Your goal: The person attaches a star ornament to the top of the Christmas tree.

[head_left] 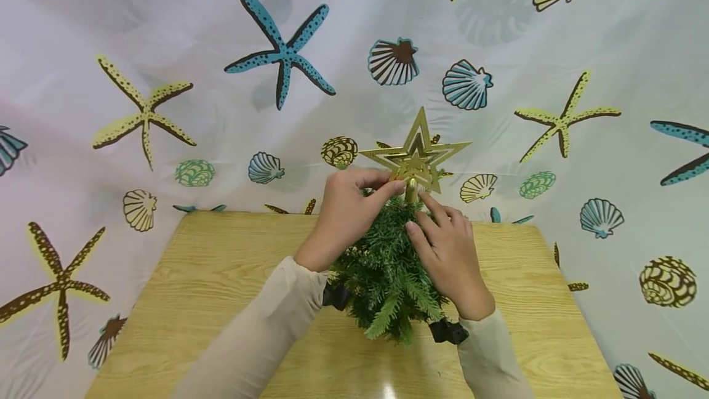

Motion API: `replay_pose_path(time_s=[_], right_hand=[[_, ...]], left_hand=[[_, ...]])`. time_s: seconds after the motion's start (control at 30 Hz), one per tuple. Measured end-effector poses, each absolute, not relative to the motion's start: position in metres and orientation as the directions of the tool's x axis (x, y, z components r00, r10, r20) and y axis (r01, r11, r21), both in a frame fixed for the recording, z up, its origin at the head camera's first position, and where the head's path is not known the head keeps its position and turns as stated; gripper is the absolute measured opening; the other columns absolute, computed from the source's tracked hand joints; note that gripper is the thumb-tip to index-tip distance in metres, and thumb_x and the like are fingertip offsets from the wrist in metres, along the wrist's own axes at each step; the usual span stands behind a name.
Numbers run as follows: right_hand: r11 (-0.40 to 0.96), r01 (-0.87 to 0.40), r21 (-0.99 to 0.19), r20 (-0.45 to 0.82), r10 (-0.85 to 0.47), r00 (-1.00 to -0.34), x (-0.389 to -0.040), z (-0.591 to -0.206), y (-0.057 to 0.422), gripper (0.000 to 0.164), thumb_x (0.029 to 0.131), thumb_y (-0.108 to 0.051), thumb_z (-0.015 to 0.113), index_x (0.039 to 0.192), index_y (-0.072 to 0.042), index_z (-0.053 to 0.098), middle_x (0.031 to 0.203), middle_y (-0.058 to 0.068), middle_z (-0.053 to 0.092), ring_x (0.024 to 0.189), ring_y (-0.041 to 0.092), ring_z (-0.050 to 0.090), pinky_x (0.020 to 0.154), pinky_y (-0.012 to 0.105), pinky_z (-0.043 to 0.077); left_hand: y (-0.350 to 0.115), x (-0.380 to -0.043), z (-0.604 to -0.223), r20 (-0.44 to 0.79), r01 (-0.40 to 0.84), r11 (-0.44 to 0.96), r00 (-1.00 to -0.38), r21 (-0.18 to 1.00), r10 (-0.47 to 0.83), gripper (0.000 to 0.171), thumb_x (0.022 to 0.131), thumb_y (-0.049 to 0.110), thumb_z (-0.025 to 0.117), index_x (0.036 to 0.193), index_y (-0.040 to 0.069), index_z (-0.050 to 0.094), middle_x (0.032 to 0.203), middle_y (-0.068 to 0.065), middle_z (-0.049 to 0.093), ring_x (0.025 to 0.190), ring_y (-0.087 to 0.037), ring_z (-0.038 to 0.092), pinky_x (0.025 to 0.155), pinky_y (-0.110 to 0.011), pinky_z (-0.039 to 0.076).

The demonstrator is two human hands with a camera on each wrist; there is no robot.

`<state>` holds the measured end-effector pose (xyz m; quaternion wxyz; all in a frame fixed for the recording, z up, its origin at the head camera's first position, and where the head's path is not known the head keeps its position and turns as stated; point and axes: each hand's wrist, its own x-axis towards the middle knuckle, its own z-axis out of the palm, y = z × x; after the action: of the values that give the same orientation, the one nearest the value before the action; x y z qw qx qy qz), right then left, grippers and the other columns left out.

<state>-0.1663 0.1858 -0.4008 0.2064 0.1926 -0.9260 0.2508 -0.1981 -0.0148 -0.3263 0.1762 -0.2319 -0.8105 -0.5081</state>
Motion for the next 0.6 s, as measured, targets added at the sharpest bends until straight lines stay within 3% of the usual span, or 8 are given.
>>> replay_pose_path(time_s=[0.13, 0.3, 0.6], right_hand=[[0.801, -0.458, -0.386, 0.478, -0.251, -0.842, -0.166, -0.400, 0.186, 0.060, 0.112, -0.051, 0.034, 0.132, -0.007, 0.070, 0.165, 0.003, 0.037, 0.134, 0.041, 0.044, 0.111, 0.064, 0.027], [0.799, -0.463, -0.383, 0.480, -0.256, -0.839, -0.166, -0.400, 0.186, 0.060, 0.112, -0.051, 0.034, 0.133, -0.008, 0.070, 0.165, 0.001, 0.037, 0.134, 0.042, 0.044, 0.110, 0.063, 0.028], [0.793, -0.467, -0.393, 0.501, -0.241, -0.831, -0.166, -0.401, 0.186, 0.060, 0.112, -0.053, 0.034, 0.130, -0.009, 0.071, 0.162, 0.003, 0.041, 0.131, 0.042, 0.046, 0.106, 0.064, 0.031]], left_hand=[[-0.012, -0.203, -0.331, 0.552, 0.579, 0.418, -0.810, 0.700, 0.198, 0.011, 0.095, 0.026, 0.078, 0.092, 0.018, 0.085, 0.086, 0.008, 0.075, 0.082, -0.010, 0.058, 0.079, -0.038, 0.047], [-0.011, -0.205, -0.335, 0.555, 0.582, 0.457, -0.805, 0.673, 0.208, 0.012, 0.095, 0.026, 0.078, 0.088, 0.018, 0.085, 0.084, 0.009, 0.075, 0.086, -0.011, 0.059, 0.104, -0.055, 0.033], [-0.010, -0.207, -0.338, 0.502, 0.547, 0.476, -0.833, 0.689, 0.231, 0.016, 0.098, 0.028, 0.075, 0.089, 0.018, 0.084, 0.092, 0.007, 0.077, 0.092, -0.015, 0.058, 0.103, -0.055, 0.028]])
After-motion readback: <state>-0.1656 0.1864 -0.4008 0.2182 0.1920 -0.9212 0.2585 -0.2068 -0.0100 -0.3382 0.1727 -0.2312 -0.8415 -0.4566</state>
